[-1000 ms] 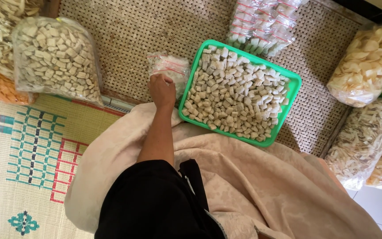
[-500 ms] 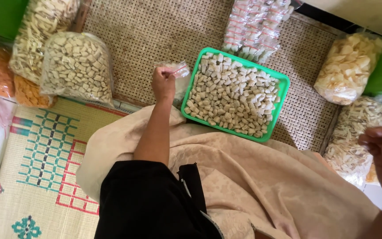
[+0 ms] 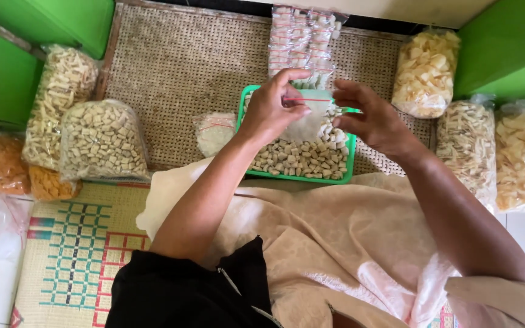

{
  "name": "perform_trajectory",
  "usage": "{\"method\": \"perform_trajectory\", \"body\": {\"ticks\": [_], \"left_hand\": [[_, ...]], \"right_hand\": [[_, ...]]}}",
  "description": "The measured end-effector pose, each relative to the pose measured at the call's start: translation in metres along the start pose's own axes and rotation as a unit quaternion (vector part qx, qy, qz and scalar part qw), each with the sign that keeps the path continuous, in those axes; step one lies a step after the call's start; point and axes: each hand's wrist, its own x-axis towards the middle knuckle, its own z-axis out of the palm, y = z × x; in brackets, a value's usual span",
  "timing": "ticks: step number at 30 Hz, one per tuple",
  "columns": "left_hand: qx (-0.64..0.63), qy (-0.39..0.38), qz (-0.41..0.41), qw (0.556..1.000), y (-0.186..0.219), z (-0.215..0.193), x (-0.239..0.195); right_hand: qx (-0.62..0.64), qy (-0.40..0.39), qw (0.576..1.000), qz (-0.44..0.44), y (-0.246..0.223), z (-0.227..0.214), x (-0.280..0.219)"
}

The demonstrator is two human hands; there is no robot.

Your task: The person sits on a mat and repeatedly scoops small white cubes from a green basket into small clear plastic bags. They seal each bag and place it aside, continuing the process for the duration of the clip.

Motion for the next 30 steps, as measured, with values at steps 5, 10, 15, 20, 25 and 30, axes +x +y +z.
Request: {"method": "perform_trajectory", "body": {"ticks": [5,10,15,20,25,30], "left_hand": [[0.015,-0.036,0.032,0.999,0.028,0.015,-0.005],[-0.032,-0.101,0.035,0.994,0.036,0.015,0.002],[0.019,-0.043,0.056,0.997,0.021,0.023,0.014],[-0.034,-0.032,0.030,0.998,0.016,0.027,0.018],[-0.031,-0.047,-0.004,0.998,0.009,0.026,0.023],[-0.028,-0.061,-0.029,0.997,0.009,0.025,0.023]], "right_hand": [[0.034,-0.001,0.997,-0.075,0.031,0.003,0.011],[0.101,0.033,0.993,-0.054,0.014,0.004,0.004],[0.108,0.032,0.993,-0.017,0.033,-0.002,0.009],[0.052,0.018,0.998,-0.030,0.009,-0.014,0.009],[-0.059,0.028,0.994,-0.092,0.003,-0.023,0.013],[-0.127,0.012,0.975,-0.181,-0.001,-0.016,0.012]]}}
